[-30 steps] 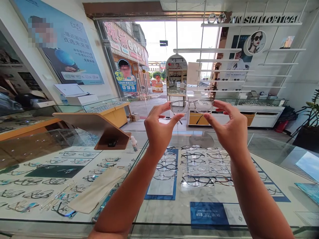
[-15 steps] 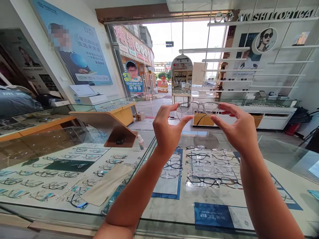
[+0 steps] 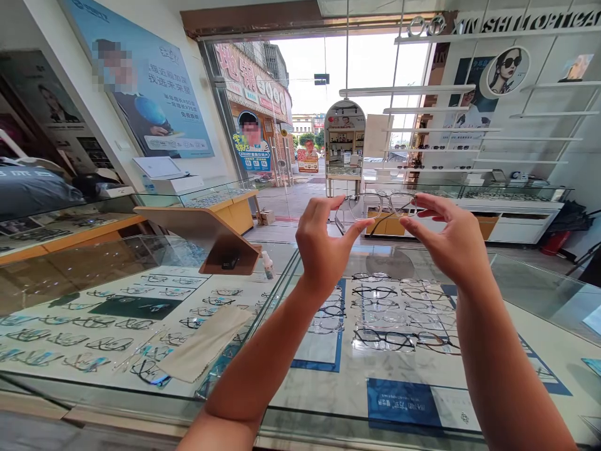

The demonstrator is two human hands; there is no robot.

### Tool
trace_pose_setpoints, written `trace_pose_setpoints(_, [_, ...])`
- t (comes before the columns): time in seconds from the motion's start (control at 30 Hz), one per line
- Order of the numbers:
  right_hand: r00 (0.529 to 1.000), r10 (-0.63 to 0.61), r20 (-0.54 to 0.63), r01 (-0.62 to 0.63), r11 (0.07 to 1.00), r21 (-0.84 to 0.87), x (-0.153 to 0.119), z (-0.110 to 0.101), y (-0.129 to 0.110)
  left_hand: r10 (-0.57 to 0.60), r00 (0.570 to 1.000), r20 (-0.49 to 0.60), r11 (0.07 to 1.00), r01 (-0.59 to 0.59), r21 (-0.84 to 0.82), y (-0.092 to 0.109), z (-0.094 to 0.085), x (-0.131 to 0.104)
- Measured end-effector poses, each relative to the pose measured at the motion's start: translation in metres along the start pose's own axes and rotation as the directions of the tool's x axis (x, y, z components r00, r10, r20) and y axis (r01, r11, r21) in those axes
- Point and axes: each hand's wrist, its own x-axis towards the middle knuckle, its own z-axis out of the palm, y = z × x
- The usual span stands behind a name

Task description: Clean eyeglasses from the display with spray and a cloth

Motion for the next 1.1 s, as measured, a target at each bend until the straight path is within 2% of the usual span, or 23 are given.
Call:
trace_pose_setpoints(0.73, [0.998, 0.014, 0.065, -0.017, 0.999, 0.046, 0.002, -0.001, 0.007, 0.056, 0.998, -0.004, 0.998, -0.055, 0.041, 0.0, 0.002, -0.002])
trace_pose_setpoints(0.97, [0.999, -0.036, -0.02, 0.035, 0.999, -0.007, 0.0, -0.002, 0.001, -0.084, 0.992, 0.097, 0.993, 0.092, -0.08, -0.018, 0.001, 0.006])
trace_pose_setpoints(1.1, [0.993, -0.088, -0.073, 0.084, 0.995, -0.06, -0.002, 0.001, -0.004, -0.125, 0.979, 0.159, 0.982, 0.145, -0.12, -0.031, 0.001, 0.011])
